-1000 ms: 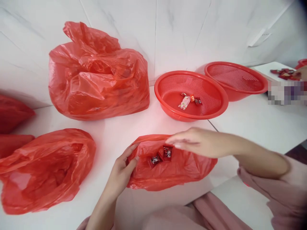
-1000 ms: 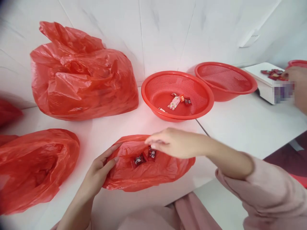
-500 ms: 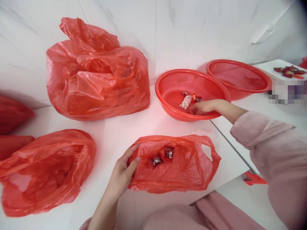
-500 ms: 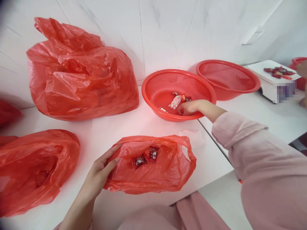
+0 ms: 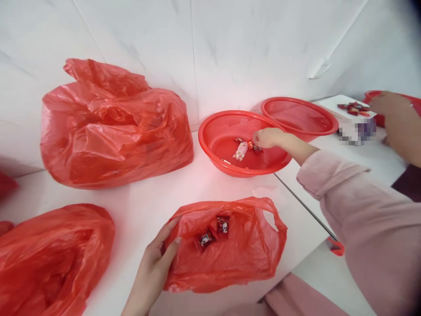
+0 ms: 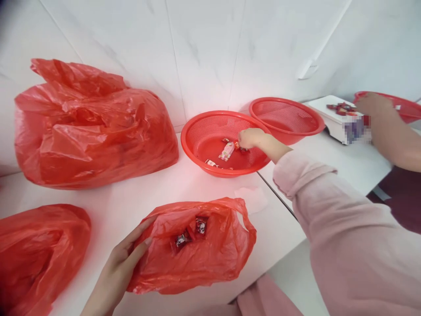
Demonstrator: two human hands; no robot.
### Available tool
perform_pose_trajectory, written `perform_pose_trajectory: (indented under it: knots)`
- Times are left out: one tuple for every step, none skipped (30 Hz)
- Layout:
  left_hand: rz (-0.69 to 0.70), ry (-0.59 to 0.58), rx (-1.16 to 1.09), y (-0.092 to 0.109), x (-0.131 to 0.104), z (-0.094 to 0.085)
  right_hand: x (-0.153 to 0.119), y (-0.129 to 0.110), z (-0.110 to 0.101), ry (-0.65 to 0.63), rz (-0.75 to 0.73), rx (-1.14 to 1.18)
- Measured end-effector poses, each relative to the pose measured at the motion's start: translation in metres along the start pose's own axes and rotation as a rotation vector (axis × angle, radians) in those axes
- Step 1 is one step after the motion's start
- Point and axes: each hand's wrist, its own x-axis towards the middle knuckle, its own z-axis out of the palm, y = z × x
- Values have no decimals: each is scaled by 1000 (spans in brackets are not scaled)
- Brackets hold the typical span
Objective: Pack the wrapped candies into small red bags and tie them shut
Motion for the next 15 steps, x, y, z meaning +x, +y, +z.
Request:
perform_pose_trajectory:
  knots:
    - [5, 24, -3, -2, 1, 0, 4, 0, -1, 8, 33, -13]
    - [11, 38, 0, -4, 2, 0, 9, 0, 0, 13, 60, -27]
    - [16, 42, 8, -7, 3, -1, 14, 0, 2, 7, 81, -41]
    - [18, 34, 19, -10, 5, -2, 18, 0, 4, -14, 96, -50]
    - [20, 22, 29, -13, 6, -4, 22, 0, 7, -50, 105, -57]
    - [21, 8, 36, -15, 8, -6, 26, -1, 11, -94, 109, -59]
    - [21, -1, 40, -18, 10, -8, 28, -2, 14, -141, 108, -56]
    - [21, -7, 41, -19, 11, -9, 30, -3, 18, -187, 104, -49]
    - [23, -7, 39, -21, 12, -10, 30, -4, 20, -223, 99, -39]
    - [25, -7, 35, -21, 12, -10, 29, -5, 22, -245, 95, -26]
    - [26, -7, 30, -22, 12, -10, 28, -5, 23, -256, 92, -9]
    - [27, -10, 26, -21, 11, -9, 25, -5, 23, -257, 90, 11]
    - [27, -11, 22, -20, 10, -8, 22, -5, 21, -248, 86, 37]
    - [23, -6, 17, -18, 9, -6, 17, -5, 17, -218, 80, 72]
    - [14, 6, 11, -15, 7, -4, 12, -4, 11, -181, 67, 112]
